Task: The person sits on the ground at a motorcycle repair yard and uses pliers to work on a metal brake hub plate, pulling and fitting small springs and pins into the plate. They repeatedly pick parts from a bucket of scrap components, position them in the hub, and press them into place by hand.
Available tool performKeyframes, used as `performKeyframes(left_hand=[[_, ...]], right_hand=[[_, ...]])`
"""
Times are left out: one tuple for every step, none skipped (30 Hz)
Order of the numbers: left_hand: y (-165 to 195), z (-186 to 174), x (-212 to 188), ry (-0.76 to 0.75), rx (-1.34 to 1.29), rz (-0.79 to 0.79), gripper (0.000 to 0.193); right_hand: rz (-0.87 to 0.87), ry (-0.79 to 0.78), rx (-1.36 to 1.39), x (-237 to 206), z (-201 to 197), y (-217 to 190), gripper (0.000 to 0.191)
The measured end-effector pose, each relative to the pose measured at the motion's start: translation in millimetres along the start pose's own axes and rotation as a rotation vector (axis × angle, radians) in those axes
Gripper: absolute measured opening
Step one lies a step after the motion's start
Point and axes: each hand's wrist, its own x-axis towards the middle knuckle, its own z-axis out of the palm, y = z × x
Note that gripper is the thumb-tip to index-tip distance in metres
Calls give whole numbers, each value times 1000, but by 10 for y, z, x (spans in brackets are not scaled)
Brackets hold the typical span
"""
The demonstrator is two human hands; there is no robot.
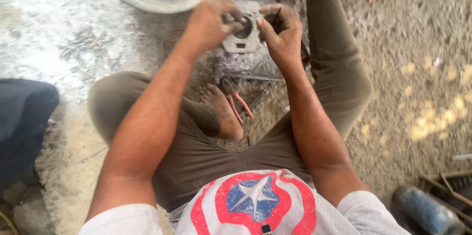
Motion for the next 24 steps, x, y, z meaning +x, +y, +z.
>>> performKeyframes(left_hand=[[-34,13,7,15,43,57,27],[-59,34,-2,54,135,213,27],[-88,24,14,100,246,358,29],[-102,19,-7,85,119,243,49],[-119,-10,2,-55,38,78,51],[-117,-37,-5,37,90,274,48],[-118,-73,5,33,103,242,46],[-111,-102,3,44,130,122,28],[-106,-134,12,85,154,64,33],[-102,-153,42,108,165,15,38],[-98,-175,62,52,196,-109,30],[-115,-177,97,-15,218,-232,26],[-120,-186,125,-90,246,-349,27],[-153,-176,150,-128,319,-331,23],[-169,-170,168,-165,392,-313,19],[-204,-163,170,-199,472,-295,15],[-225,-158,166,-134,499,-240,14],[-237,-149,151,-71,521,-186,15],[-244,-147,126,-12,533,-138,17],[-234,-154,104,-82,475,-212,17],[-215,-157,71,-153,419,-276,17],[-190,-184,59,-213,376,-334,17],[-156,-205,39,-181,416,-284,19],[-122,-229,25,-150,453,-238,22]], right_hand=[[31,-28,-10,-23,48,-16,14],[51,-75,-12,-31,132,-21,15],[31,-47,-98,-39,212,-21,17],[1,-30,-173,-49,288,-13,19],[120,-58,-24,-28,356,17,19],[165,-58,-61,-8,399,56,16],[83,-29,28,24,440,125,19],[-52,-71,218,60,457,209,14],[-111,-58,102,77,455,311,13],[-167,-24,-23,108,442,427,12],[-206,-14,-201,138,444,544,11],[-239,1,-383,139,447,683,10],[-273,26,-559,151,464,781,8],[-221,-44,-625,146,483,890,11],[-171,-114,-688,130,495,953,13],[-125,-183,-747,132,524,1003,15],[-177,-134,-685,123,546,1023,11],[-226,-88,-625,113,560,1006,7],[-266,-51,-569,101,575,977,4],[-247,-69,-621,91,591,946,7],[-228,-79,-676,76,599,906,11],[-225,-81,-723,87,609,904,15],[-230,-86,-741,84,613,872,9],[-234,-95,-759,75,614,848,6]])
